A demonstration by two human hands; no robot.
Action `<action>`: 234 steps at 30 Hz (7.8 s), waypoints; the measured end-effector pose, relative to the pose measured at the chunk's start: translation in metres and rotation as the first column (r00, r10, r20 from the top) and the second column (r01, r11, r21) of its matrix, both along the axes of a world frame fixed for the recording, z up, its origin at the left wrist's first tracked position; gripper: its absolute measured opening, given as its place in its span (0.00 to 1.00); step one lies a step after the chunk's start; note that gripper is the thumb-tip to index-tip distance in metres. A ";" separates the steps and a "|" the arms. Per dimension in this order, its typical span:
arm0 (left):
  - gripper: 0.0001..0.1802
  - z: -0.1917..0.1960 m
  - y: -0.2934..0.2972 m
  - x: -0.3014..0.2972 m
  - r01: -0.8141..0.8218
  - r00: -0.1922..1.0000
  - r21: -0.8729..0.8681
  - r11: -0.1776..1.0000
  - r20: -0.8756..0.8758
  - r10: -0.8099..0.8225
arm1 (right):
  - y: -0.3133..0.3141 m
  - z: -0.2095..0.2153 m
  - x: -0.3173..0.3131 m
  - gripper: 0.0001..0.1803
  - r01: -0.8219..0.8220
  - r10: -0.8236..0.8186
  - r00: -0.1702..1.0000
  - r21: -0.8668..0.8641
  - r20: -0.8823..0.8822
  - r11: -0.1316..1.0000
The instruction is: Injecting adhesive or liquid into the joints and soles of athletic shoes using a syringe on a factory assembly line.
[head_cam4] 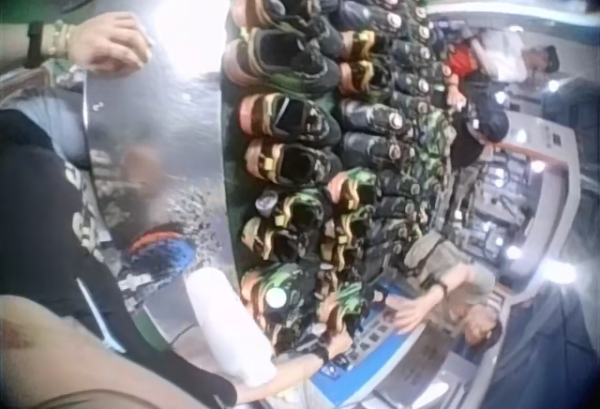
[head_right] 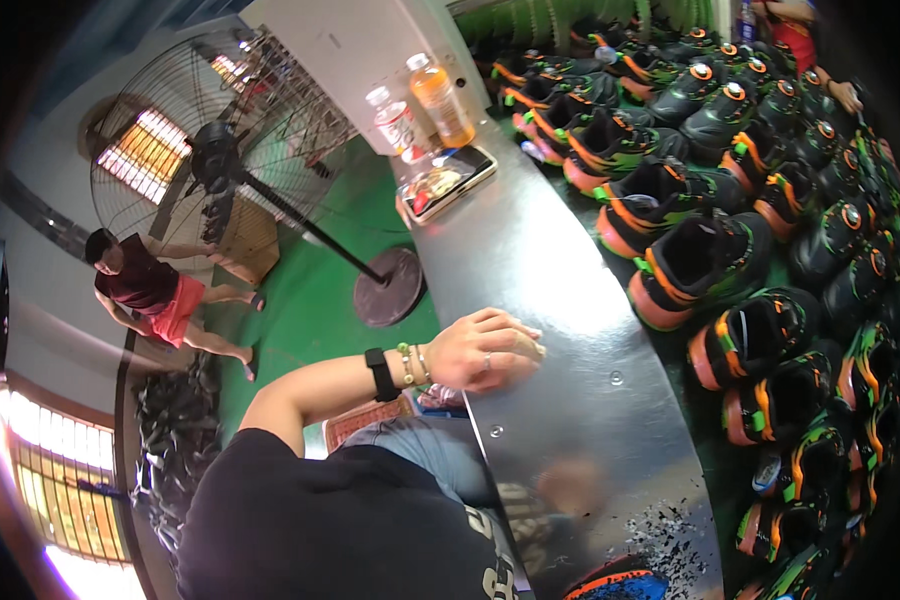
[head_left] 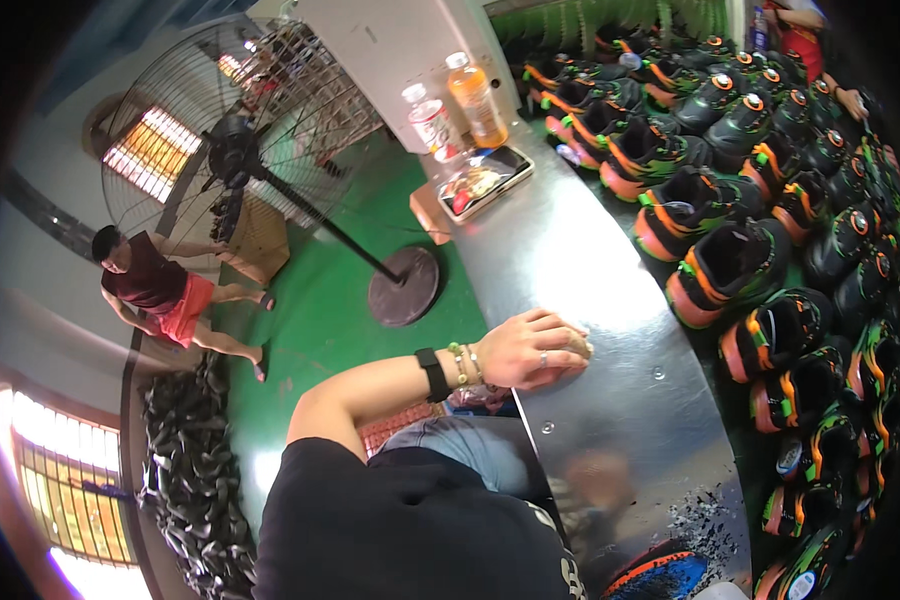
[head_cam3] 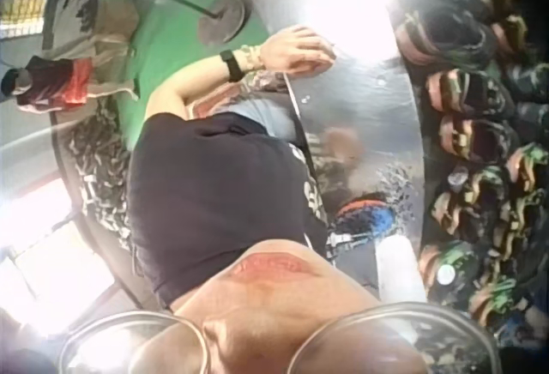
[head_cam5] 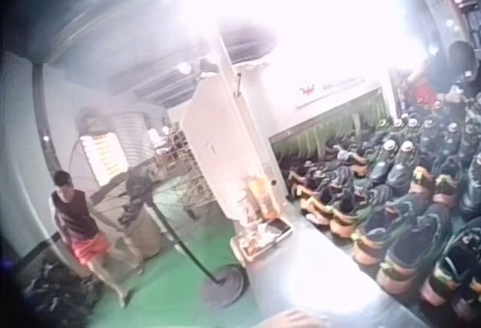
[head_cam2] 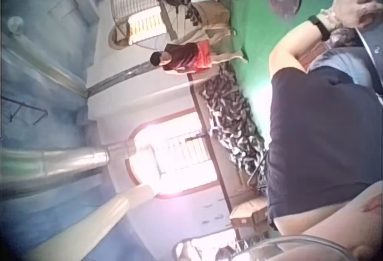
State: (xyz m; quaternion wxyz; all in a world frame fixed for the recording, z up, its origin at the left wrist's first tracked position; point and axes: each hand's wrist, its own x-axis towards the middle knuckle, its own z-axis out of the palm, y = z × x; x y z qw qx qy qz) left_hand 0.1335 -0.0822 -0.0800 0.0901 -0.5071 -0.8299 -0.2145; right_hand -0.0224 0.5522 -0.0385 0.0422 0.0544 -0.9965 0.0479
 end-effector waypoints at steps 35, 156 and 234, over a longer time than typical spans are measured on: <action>0.20 0.000 0.008 0.006 -0.039 0.999 0.053 0.998 -0.020 0.040 | 0.039 -0.094 0.082 0.12 0.055 -0.034 0.998 -0.430 0.056 0.901; 0.33 0.053 -0.018 0.056 0.296 0.867 0.455 0.839 0.241 -0.437 | -0.522 0.039 0.338 0.09 0.723 -0.662 0.564 -0.093 -0.494 0.685; 0.30 -0.035 -0.024 0.009 -0.460 0.717 0.666 0.587 0.669 -0.198 | -0.473 -0.074 0.378 0.19 -0.352 -0.623 0.704 -0.594 0.340 -0.723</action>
